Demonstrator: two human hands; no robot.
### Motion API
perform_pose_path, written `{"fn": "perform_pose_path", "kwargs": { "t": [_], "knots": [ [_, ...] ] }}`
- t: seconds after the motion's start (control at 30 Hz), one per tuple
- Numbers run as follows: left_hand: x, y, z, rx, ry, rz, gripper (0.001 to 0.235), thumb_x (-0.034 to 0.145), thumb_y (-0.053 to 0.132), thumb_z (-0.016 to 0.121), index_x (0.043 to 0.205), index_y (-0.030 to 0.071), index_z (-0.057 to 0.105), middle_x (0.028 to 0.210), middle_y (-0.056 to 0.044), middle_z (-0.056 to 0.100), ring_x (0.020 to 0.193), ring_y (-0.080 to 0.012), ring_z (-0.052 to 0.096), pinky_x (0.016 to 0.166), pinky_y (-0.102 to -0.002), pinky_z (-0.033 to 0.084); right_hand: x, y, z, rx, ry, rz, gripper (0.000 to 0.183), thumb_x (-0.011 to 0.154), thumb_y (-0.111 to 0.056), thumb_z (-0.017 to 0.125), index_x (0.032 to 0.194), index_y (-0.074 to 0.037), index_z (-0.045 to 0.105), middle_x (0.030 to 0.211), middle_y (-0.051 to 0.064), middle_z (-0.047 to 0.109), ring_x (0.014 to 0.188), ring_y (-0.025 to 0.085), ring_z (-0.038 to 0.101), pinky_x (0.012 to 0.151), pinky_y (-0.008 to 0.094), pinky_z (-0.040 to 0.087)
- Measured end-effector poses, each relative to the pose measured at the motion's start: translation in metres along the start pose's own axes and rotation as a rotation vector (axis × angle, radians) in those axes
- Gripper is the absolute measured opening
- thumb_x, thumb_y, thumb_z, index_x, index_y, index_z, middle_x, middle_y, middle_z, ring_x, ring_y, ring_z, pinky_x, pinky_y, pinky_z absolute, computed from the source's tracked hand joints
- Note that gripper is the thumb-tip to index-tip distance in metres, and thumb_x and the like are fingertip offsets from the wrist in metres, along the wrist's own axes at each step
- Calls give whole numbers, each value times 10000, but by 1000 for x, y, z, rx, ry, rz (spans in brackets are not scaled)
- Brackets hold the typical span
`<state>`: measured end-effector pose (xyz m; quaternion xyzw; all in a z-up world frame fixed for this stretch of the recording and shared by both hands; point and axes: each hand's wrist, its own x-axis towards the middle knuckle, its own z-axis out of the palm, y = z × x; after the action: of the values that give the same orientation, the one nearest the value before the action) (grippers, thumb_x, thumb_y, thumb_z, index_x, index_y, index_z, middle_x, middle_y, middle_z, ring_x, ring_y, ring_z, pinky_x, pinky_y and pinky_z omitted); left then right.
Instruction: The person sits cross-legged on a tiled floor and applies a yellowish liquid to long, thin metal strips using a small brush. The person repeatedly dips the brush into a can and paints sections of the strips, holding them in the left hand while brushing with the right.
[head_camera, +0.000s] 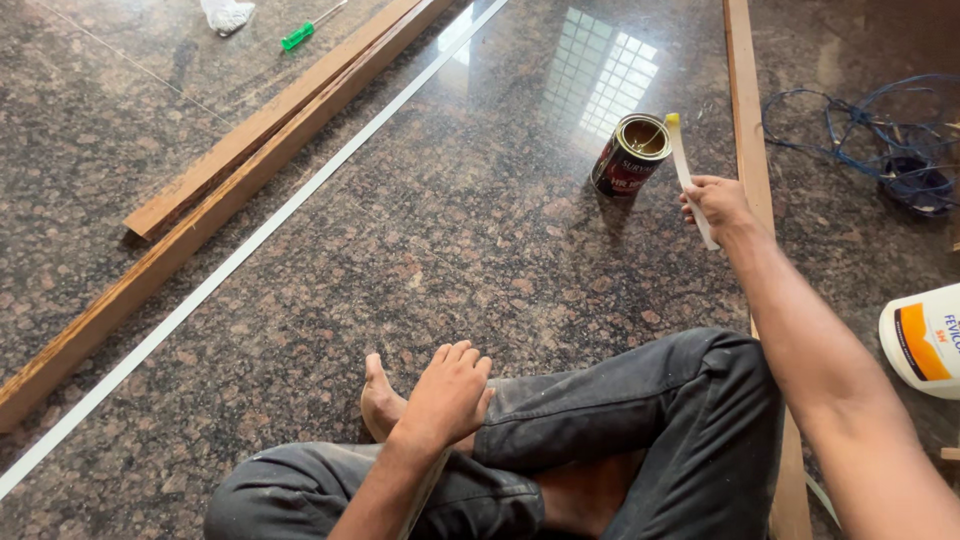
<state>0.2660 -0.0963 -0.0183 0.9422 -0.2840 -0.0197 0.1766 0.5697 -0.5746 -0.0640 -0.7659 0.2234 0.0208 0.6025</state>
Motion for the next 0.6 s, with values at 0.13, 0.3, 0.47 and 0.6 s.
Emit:
{"fn": "perform_pose_path", "kwargs": {
  "t": [0.13,0.3,0.47,0.6],
  "knots": [
    [0,1,1,4,12,10,325,828,225,723,1044,-11,662,1102,-182,642,1218,-349,525,1062,-458,371,-15,-13,2,40,-58,2,242,1030,-207,681,1222,-65,721,778,15,594,591,115,503,493,285,413],
    [0,1,1,2,-5,3,330,831,233,725,1050,-6,662,1094,-179,641,1203,-347,527,1054,-455,376,-27,-25,4,39,-150,41,359,1090,-319,486,1253,-61,674,846,41,641,656,123,555,555,284,465],
    [0,1,0,11,20,19,320,817,232,727,1030,1,664,1082,-175,642,1193,-344,532,1044,-454,383,-26,-20,5,91,-189,27,379,1118,-261,411,1225,13,650,972,93,719,775,148,657,664,294,544],
    [-1,1,-1,3,-17,4,299,834,232,720,1025,10,660,1069,-166,639,1176,-337,537,1032,-450,391,-21,-14,3,142,-200,-39,282,1084,-133,465,1267,-6,639,1028,91,734,817,160,678,691,311,562]
  ]
}}
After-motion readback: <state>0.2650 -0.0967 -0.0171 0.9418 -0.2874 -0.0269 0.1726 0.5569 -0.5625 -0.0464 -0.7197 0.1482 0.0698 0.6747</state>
